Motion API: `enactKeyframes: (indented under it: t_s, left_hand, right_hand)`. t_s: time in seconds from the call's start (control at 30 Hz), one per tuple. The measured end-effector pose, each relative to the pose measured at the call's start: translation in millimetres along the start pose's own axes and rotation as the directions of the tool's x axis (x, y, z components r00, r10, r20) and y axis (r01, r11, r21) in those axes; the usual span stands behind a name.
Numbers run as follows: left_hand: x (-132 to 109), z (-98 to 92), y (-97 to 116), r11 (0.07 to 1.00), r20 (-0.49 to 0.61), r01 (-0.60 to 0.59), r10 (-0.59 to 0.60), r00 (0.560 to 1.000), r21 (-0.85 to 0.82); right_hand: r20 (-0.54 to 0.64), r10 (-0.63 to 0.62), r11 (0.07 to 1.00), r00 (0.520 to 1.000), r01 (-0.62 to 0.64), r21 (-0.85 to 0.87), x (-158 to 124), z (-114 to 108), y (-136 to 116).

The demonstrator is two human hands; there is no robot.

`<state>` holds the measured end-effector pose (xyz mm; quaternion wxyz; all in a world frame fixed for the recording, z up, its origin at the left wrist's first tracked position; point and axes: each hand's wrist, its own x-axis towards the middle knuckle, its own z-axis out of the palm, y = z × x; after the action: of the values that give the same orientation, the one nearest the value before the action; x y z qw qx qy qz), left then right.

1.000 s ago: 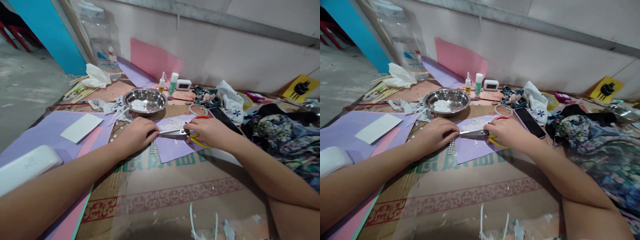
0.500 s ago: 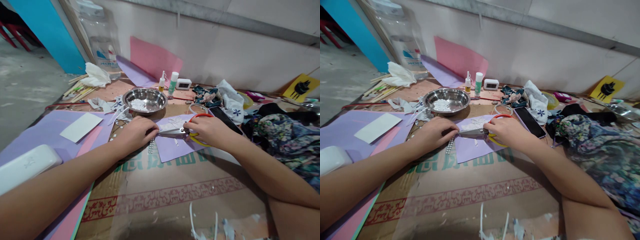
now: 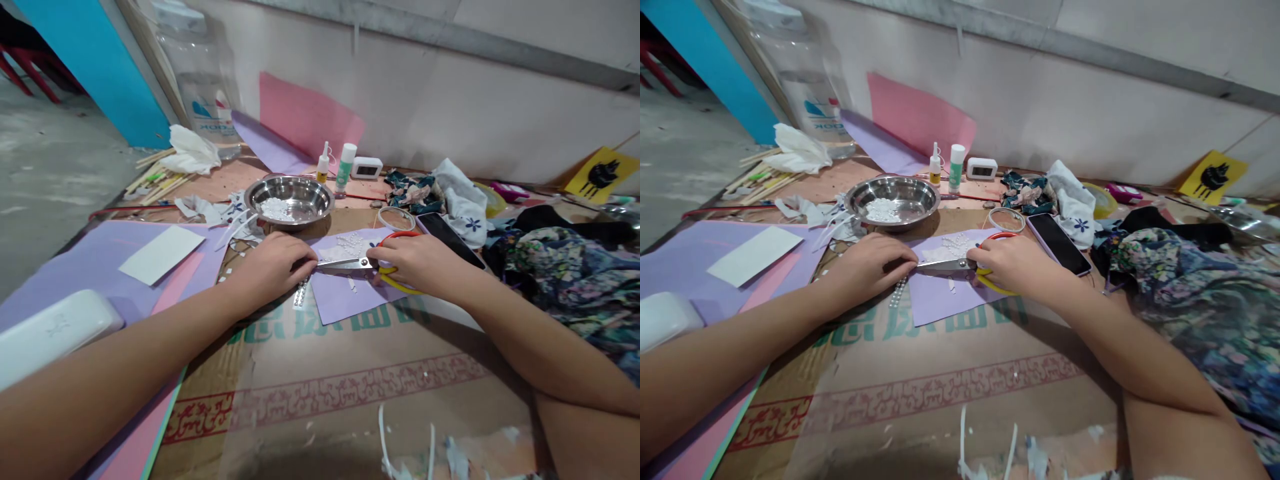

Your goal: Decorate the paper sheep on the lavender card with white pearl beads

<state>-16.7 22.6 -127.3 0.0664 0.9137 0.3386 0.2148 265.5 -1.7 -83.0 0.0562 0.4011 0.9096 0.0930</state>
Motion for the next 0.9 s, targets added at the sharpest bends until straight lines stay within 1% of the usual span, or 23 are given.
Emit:
enactKeyframes:
  t_s: [0.1, 0.17, 0.27, 0.33, 0.4, 0.43, 0.47, 0.53, 0.6, 0.63, 0.67, 0.73, 0.8, 0.9]
  left_hand:
    - [-0.5, 0.4, -0.6, 1.000, 0.000, 0.002, -0.002, 1.000, 0.003]
    - [-0.8, 0.6, -0.6, 1.000, 0.002, 0.002, -0.002, 1.000, -0.001]
    - [-0.5, -0.1, 0.3, 1.000, 0.007, 0.019, -0.019, 1.000, -0.018]
    - [0.0, -1.0, 1.1, 0.999, 0.008, 0.041, -0.040, 0.999, -0.033]
    - [0.5, -2.2, 1.8, 0.997, 0.004, 0.060, -0.060, 0.998, -0.042]
    - [0.7, -2.7, 2.1, 0.997, 0.003, 0.064, -0.064, 0.998, -0.044]
    - [0.7, -3.1, 2.4, 0.997, 0.001, 0.066, -0.066, 0.998, -0.044]
    - [0.4, -3.6, 2.8, 0.997, -0.013, 0.066, -0.067, 0.998, -0.040]
    - [-0.2, -3.7, 2.9, 0.998, -0.028, 0.058, -0.059, 0.998, -0.036]
    - [-0.6, -3.6, 2.9, 0.998, -0.034, 0.052, -0.053, 0.998, -0.035]
    - [-0.8, -3.4, 2.8, 0.998, -0.038, 0.046, -0.047, 0.998, -0.036]
    - [-1.1, -2.8, 2.5, 0.999, -0.040, 0.034, -0.035, 0.999, -0.043]
    - [-1.1, -2.1, 1.9, 0.998, -0.041, 0.028, -0.030, 0.999, -0.050]
    - [-0.6, -1.6, 1.0, 0.998, -0.038, 0.029, -0.031, 0.999, -0.060]
  right_hand:
    - [-0.002, -0.014, 1.000, 1.000, 0.014, 0.021, 0.5, 0.0, 0.0]
    - [0.023, -0.011, 0.999, 1.000, 0.010, 0.048, 1.1, -1.9, -1.0]
    - [0.070, 0.017, 0.994, 0.997, -0.025, 0.104, 0.2, -7.1, 0.0]
    - [0.087, 0.045, 0.986, 0.995, -0.058, 0.156, -2.3, -10.6, 6.2]
    - [0.086, 0.118, 0.970, 0.989, -0.134, 0.203, -5.1, -12.0, 18.0]
    - [0.085, 0.182, 0.956, 0.980, -0.196, 0.218, -6.1, -11.3, 25.6]
    - [0.079, 0.258, 0.936, 0.963, -0.269, 0.225, -6.7, -9.5, 33.6]
    - [0.087, 0.399, 0.888, 0.913, -0.408, 0.213, -6.1, -2.4, 49.3]
    - [0.117, 0.492, 0.845, 0.863, -0.505, 0.176, -3.5, 7.6, 61.5]
    - [0.127, 0.516, 0.831, 0.847, -0.531, 0.164, -1.8, 13.0, 65.7]
    - [0.132, 0.530, 0.823, 0.837, -0.546, 0.157, -0.1, 18.1, 68.6]
    - [0.132, 0.536, 0.822, 0.834, -0.551, 0.143, 2.4, 26.1, 71.2]
    - [0.130, 0.525, 0.835, 0.841, -0.539, 0.113, 3.4, 30.4, 70.9]
    - [0.104, 0.503, 0.860, 0.858, -0.509, 0.039, 2.3, 29.3, 68.7]
